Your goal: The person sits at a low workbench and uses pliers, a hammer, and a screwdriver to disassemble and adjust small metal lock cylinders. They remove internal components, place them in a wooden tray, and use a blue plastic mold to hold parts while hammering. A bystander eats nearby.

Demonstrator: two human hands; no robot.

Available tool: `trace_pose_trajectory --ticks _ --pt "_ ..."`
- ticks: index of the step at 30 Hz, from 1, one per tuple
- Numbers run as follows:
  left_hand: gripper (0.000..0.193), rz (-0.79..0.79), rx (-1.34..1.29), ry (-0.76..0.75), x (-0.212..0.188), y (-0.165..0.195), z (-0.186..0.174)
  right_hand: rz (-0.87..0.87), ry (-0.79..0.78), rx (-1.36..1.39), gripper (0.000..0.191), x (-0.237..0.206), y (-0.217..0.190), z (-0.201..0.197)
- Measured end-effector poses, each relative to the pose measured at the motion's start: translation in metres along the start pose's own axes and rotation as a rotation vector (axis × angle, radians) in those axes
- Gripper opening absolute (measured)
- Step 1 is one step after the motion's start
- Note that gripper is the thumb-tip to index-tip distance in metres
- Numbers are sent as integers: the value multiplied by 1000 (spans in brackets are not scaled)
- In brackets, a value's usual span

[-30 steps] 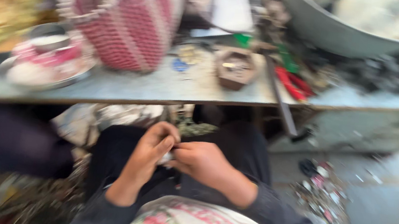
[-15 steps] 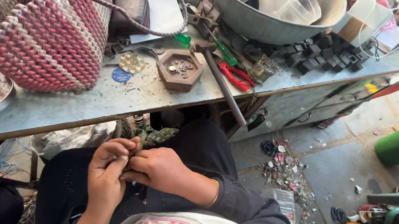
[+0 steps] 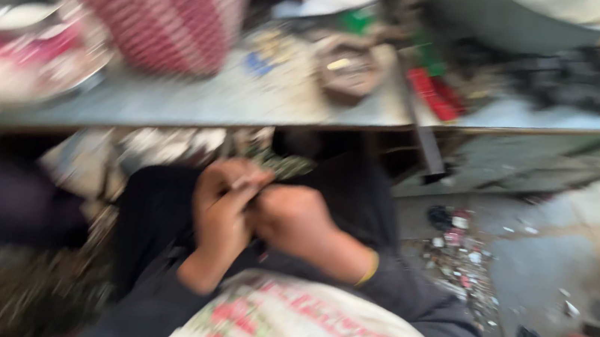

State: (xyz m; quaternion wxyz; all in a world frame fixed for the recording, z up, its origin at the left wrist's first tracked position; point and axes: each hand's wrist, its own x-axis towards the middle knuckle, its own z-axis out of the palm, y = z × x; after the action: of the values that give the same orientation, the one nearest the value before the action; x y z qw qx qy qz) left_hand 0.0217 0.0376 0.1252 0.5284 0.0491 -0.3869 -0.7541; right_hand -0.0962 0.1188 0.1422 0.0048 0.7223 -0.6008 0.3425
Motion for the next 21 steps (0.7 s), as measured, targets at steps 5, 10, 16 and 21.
trace_pose_trajectory --ticks 5,10,16,21 --pt "18 -212 -199 -38 5 1 -12 46 -20 120 24 4 -8 -7" --pt "20 -288 -128 -94 3 5 -12 89 14 168 25 6 -15 -8" --pt "25 -463 -117 -155 9 10 -15 37 -24 101 18 5 -9 -10" --pt "23 -389 -87 -101 6 -2 -9 54 -10 83 23 1 -5 -11"
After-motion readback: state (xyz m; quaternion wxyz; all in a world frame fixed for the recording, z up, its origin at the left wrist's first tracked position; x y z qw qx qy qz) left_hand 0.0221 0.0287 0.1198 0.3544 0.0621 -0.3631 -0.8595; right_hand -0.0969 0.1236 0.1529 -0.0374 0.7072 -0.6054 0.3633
